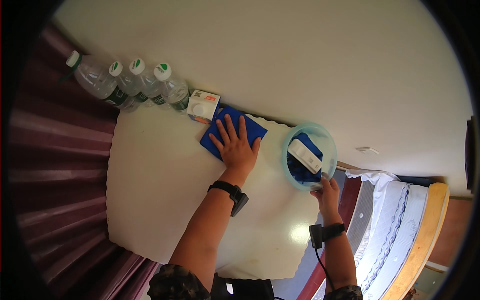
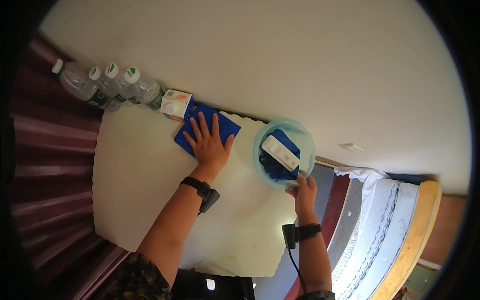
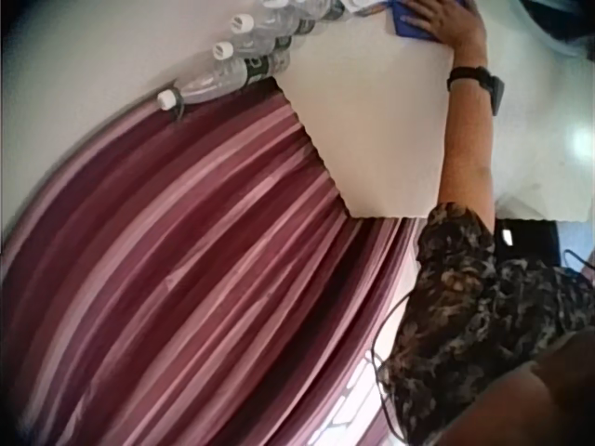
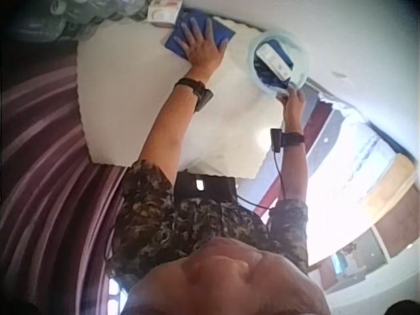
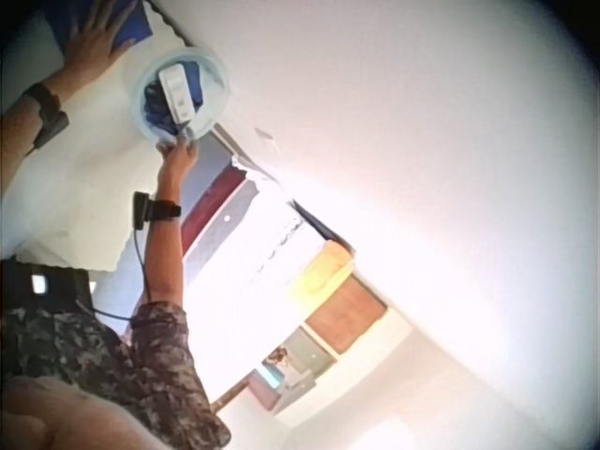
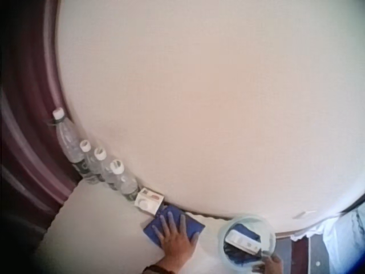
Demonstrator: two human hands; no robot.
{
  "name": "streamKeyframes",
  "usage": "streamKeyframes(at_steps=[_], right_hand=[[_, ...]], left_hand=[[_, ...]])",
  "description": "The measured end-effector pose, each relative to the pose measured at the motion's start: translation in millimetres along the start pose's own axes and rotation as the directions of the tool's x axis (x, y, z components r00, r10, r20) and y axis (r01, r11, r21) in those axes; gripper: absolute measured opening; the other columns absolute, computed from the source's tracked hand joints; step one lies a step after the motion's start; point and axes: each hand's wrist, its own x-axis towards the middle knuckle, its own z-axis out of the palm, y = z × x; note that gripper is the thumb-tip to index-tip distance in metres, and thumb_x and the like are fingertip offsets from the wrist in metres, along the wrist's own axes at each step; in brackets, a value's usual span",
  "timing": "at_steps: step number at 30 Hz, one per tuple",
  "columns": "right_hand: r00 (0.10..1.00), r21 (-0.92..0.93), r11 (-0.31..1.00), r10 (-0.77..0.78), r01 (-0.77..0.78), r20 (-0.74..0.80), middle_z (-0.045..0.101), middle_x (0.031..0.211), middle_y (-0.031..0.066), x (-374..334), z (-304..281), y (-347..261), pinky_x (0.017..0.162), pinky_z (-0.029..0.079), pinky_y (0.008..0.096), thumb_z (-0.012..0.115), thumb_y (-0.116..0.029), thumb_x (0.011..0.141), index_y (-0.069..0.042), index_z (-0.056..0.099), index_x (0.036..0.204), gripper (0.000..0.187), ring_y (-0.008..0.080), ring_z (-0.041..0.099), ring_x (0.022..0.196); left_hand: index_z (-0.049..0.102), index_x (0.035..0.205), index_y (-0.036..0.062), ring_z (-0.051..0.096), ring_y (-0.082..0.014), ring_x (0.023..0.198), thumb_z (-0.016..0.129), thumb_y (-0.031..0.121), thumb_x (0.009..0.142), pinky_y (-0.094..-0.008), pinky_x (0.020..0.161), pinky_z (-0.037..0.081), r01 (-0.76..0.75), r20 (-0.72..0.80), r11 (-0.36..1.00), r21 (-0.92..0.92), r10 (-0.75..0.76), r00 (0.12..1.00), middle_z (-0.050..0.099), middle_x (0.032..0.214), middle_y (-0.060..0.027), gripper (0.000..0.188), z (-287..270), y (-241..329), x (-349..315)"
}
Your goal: Clean the wall and window frame using a blue cloth.
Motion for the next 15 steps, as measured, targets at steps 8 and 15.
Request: streamKeyframes(at_steps=[8,15], right_hand=[[0.827,-0.448,0.817,-0.504,0.363,-0.248,0.059,0.121,0.0138,-13,-8,-20,0.079,0.053,0.0317,0.055,-0.01,0.094,0.0,0.051,0.123,0.031,0.0213,0.062,0.101],[0.603,-0.344,0.497,-0.693,0.797,0.396,0.058,0.127,0.0111,-61,138,-75,0.087,0.049,0.0303,0.058,0.0,0.089,-0.005,0.055,0.117,0.029,0.0193,0.058,0.109]], left_hand=[[0.028,0.152,0.0133,0.004,-0.0455,0.147,0.056,0.051,0.09,-0.0696,0.11,0.005,0.002,0.068,0.998,-0.061,0.003,0.998,0.013,0.159,-0.0232,0.078,-13,-14,-10],[0.026,0.153,0.0129,0.0,-0.0462,0.147,0.062,0.05,0.086,-0.0709,0.109,0.004,0.041,0.136,0.997,-0.07,-0.031,0.99,0.009,0.159,-0.0237,0.085,-37,-67,-63]])
